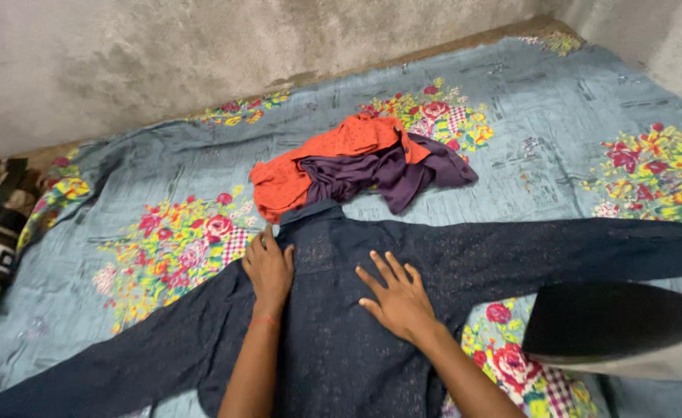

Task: The person irons a yellow shirt and then a dark blue patterned shirt on a bed. They use an iron to smooth the fabric, adjusting the shirts as needed.

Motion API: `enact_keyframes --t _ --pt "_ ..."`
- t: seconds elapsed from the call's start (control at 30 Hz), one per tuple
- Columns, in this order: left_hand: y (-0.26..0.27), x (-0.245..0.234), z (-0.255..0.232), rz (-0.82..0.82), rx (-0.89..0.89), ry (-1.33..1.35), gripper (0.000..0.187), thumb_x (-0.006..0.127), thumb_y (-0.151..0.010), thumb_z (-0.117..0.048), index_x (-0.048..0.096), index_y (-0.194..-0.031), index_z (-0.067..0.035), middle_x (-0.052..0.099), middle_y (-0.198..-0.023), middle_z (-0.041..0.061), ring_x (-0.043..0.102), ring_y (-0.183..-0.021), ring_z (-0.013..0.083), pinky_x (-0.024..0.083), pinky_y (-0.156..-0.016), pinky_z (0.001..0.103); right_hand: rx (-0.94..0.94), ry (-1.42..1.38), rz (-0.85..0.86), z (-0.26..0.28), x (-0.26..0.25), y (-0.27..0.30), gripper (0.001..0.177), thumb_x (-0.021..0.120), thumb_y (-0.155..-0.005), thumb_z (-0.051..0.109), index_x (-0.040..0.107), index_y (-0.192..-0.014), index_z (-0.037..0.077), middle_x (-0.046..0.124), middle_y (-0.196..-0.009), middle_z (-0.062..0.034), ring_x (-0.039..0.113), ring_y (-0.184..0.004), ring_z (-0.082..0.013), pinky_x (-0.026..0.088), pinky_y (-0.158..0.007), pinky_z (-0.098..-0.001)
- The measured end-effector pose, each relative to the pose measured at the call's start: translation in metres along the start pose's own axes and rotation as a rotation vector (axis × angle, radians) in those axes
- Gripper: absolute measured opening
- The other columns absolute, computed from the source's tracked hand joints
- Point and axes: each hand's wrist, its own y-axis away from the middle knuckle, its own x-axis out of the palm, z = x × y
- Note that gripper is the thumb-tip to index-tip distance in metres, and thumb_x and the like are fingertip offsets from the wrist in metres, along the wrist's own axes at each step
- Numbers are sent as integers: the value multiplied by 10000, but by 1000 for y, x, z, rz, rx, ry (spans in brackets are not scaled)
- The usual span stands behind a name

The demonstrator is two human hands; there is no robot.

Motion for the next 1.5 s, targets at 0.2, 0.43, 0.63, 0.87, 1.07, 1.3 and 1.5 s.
enact_keyframes --t 0.2,0.43,0.63,0.87,1.07,1.3,1.5 --pt "120 -119 -2 113 -136 -222 529 738 -831 -392 611 -1287 -157 527 -1438 114 430 -1388 333 323 -1091 620 -98 -387 -239 -25 -4 24 443 665 -962 380 649 -1326 129 525 -1500 -163 490 -1397 -371 407 -1136 -455" --pt "306 -159 33 -172 -548 362 937 844 -783 -321 340 -1496 18 457 -1433 282 516 -1280 429 423 -1078 535 230 -297 -440 43 -15 221 370 762 -811 305 653 -1059 53 638 -1055 -150 616 -1014 -368 501 -890 -467" --pt "387 -182 13 147 -1205 1071 960 830 -741 -289 288 -1515 -118 639 -1267 140 700 -903 318 543 -673 523 389 -505 124 80 -7 313 331 737 -850 308 642 -1083 94 729 -1022 -114 720 -998 -280 568 -879 -384" --pt "417 -205 29 570 -715 247 566 816 -828 -475 718 -1187 -49 769 -831 70 761 -850 223 562 -807 318 339 -986 277 57 40 390 505 811 -834 297 659 -1260 72 722 -1115 -50 654 -1060 -158 515 -949 -335" --pt "440 -189 44 -112 -1157 2090 333 642 -914 -236 605 -1174 -32 734 -1135 147 713 -1072 328 547 -1003 507 801 -1404 -274 -10 56 422 503 702 -837 108 627 -1324 5 676 -1333 -94 585 -1257 -177 380 -1085 -325" --pt "450 -227 39 346 -1364 1708 590 649 -870 -243 531 -1414 -47 661 -1321 183 642 -1206 359 505 -1039 537 873 -1889 -255 22 -22 422 536 617 -791 -14 562 -1297 154 602 -1289 -95 600 -1117 -229 454 -958 -409" --pt "493 -225 120 651 -934 1538 645 713 -807 -194 490 -1407 -123 688 -1340 90 675 -1213 247 525 -1027 402 708 -1733 -287 13 -32 427 452 678 -843 -21 599 -1271 101 590 -1161 -46 586 -1049 -171 465 -884 -345"
